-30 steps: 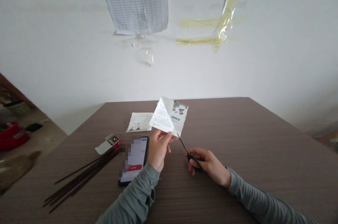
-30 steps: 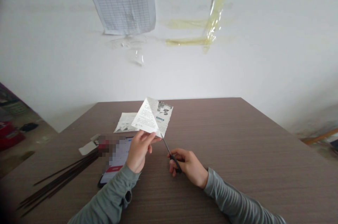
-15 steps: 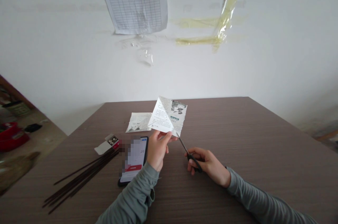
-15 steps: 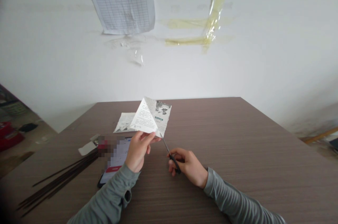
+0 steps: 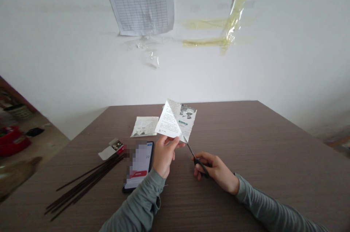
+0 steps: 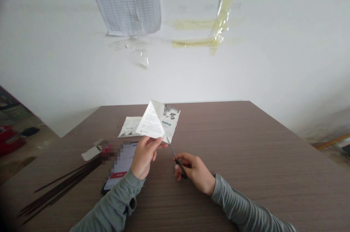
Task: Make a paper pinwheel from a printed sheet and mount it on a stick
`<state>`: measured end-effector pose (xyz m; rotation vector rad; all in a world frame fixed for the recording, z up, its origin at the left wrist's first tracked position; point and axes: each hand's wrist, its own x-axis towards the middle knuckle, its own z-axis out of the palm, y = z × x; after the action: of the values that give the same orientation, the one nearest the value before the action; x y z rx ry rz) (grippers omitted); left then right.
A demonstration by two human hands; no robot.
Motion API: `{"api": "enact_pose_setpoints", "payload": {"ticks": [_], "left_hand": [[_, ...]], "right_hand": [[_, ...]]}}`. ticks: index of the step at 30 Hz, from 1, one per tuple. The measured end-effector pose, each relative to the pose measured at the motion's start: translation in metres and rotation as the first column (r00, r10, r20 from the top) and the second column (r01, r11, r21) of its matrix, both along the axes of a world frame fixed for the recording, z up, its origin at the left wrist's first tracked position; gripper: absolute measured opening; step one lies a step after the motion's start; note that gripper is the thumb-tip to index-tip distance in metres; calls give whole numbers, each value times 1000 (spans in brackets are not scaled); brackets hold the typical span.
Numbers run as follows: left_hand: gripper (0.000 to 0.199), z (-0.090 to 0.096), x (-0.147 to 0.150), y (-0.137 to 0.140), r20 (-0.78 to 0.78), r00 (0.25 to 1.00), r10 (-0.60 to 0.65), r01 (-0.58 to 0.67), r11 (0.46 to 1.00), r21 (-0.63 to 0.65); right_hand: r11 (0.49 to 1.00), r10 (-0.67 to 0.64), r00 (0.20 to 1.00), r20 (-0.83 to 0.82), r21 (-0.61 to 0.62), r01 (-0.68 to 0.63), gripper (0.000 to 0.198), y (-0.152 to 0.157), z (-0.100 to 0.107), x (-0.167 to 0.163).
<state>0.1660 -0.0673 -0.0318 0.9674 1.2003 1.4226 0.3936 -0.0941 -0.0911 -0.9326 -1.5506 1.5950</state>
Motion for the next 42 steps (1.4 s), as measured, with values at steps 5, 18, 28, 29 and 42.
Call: {"api": "enact_pose_setpoints", "payload": {"ticks": [5, 18, 28, 29, 42], "left_hand": [[27, -1, 0, 0, -4, 1000, 0, 0, 1000, -12], [31, 1, -2, 0, -2, 1000, 1, -1, 1000, -11], [18, 6, -1, -2, -34, 999, -15, 13, 997, -70], [17, 6, 0, -3, -30, 999, -15, 13, 997, -72], [17, 6, 1, -3, -7, 1000, -3, 3, 998, -66]], "right_hand": [[1000, -9, 1000, -5, -10, 9, 85, 0, -1, 0], [1000, -19, 1000, 2, -3, 19, 78, 0, -1, -2], [998, -67, 998, -14, -8, 67, 72, -2, 2, -4], [998, -69, 997, -18, -14, 69, 72, -2, 2, -4], [999, -46, 999, 10, 1, 46, 79, 1, 1, -3]]}}
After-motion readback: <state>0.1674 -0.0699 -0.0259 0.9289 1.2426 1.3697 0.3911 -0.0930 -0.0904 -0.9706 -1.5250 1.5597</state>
